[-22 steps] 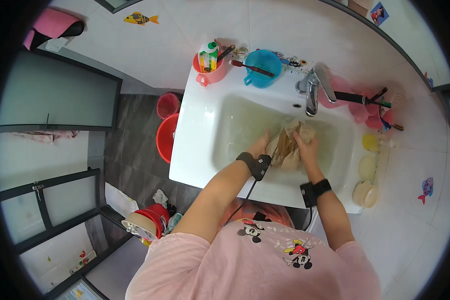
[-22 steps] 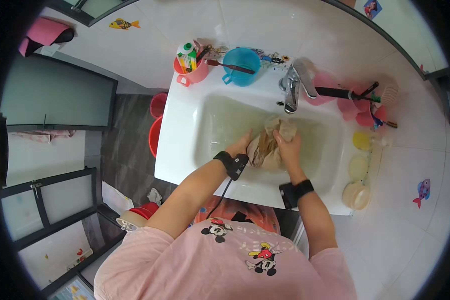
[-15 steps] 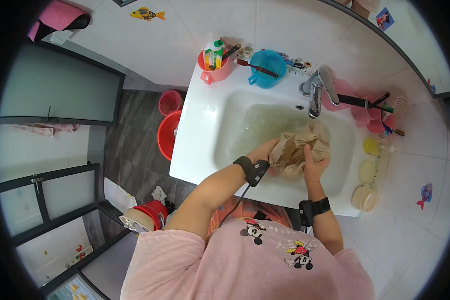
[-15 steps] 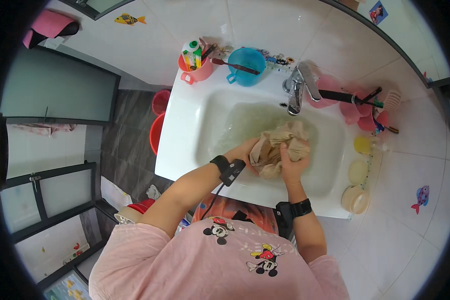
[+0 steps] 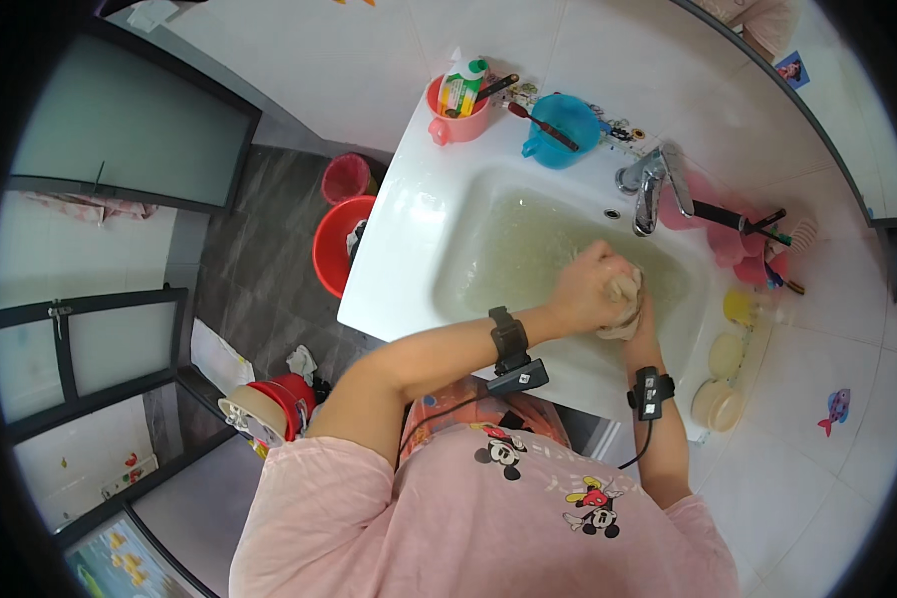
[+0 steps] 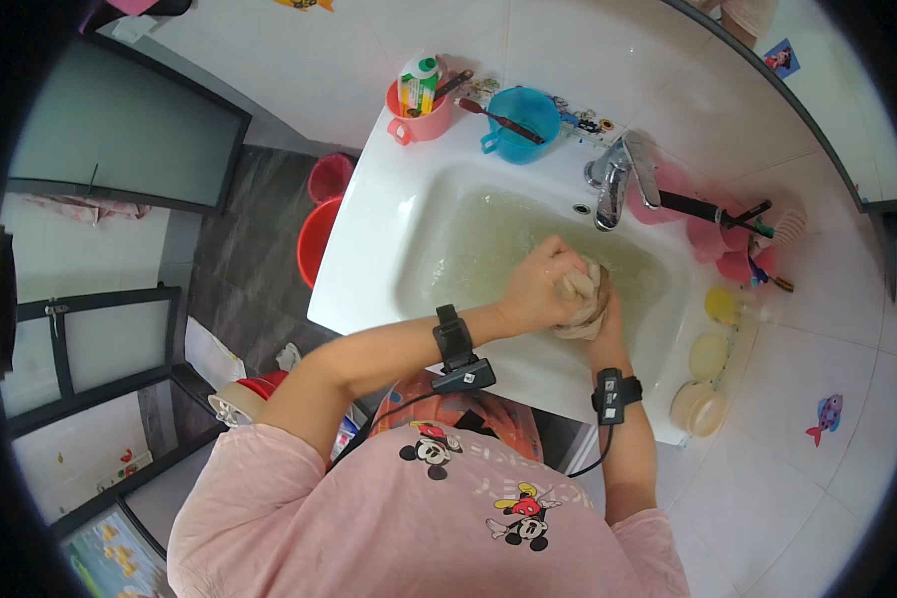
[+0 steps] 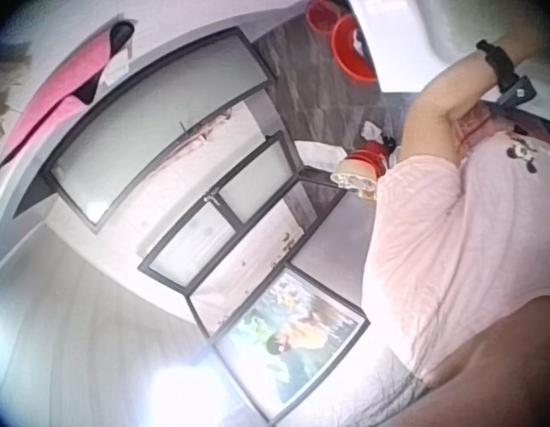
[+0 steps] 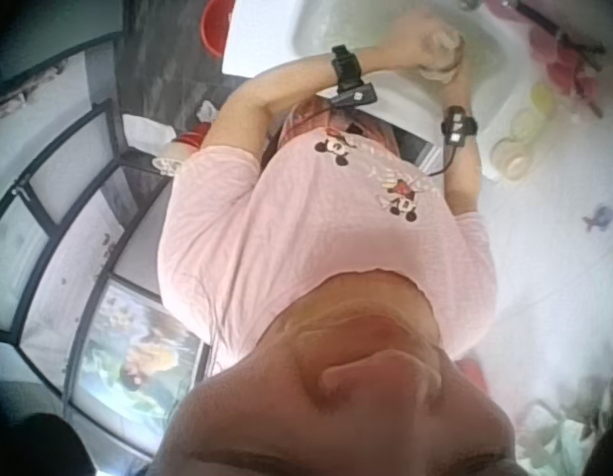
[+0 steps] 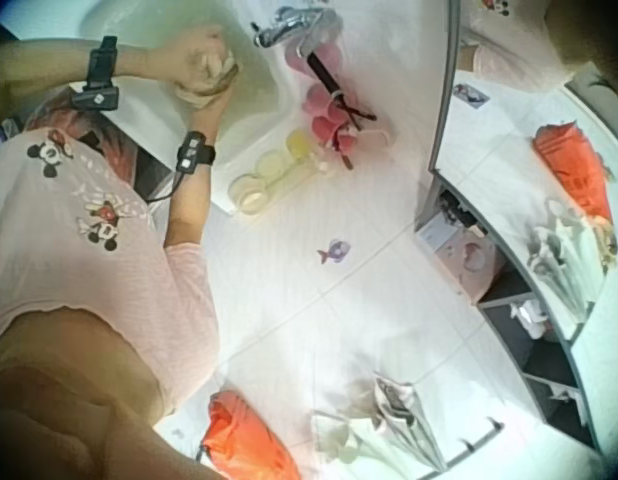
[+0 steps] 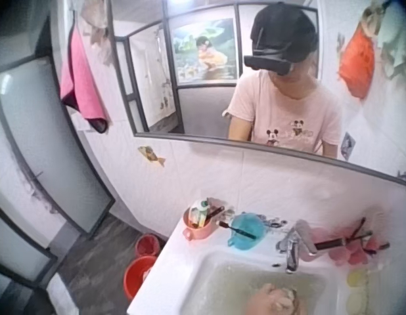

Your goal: Hand-washing a tan garment in a sink with soap and water.

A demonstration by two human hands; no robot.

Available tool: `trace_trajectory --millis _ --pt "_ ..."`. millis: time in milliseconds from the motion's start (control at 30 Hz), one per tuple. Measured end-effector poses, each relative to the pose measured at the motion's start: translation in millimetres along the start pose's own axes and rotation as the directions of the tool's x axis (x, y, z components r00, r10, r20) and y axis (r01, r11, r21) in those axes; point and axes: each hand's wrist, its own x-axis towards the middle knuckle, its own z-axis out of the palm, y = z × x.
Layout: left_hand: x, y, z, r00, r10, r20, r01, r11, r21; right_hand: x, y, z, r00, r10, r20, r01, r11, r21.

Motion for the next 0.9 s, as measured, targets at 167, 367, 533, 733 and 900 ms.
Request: trace_trajectory --millis 167,367,533,733,900 --pt "1.2 27.2 -23.2 0.927 0.365 0.087 -0.371 0.927 0.056 18.8 -16.7 1.1 0.965 0.229 0.127 -0.248 0.955 0.162" --pt "-8.5 38.4 -29.5 0.733 0.641 0.225 -0.669 0.740 0.070 2.7 -63.6 68.7 0.953 0.281 0.109 -0.263 0.952 -0.156" --pt "-19.4 36.8 -34.9 0.592 0.678 0.436 -0.762 0.646 0.031 -4.5 -93.5 124.1 0.881 0.451 0.143 -0.397 0.869 -0.295" --pt "-23.5 18.9 -20.2 0.415 0.691 0.592 -0.858 0.514 0.000 34.8 -71.2 94.3 0.942 0.332 -0.043 -0.224 0.532 -0.817" --pt "-35.5 -3.0 -13.1 0.370 0.631 0.682 -0.874 0.486 0.024 24.7 -57.6 113.6 0.970 0.245 0.005 -0.116 0.476 -0.872"
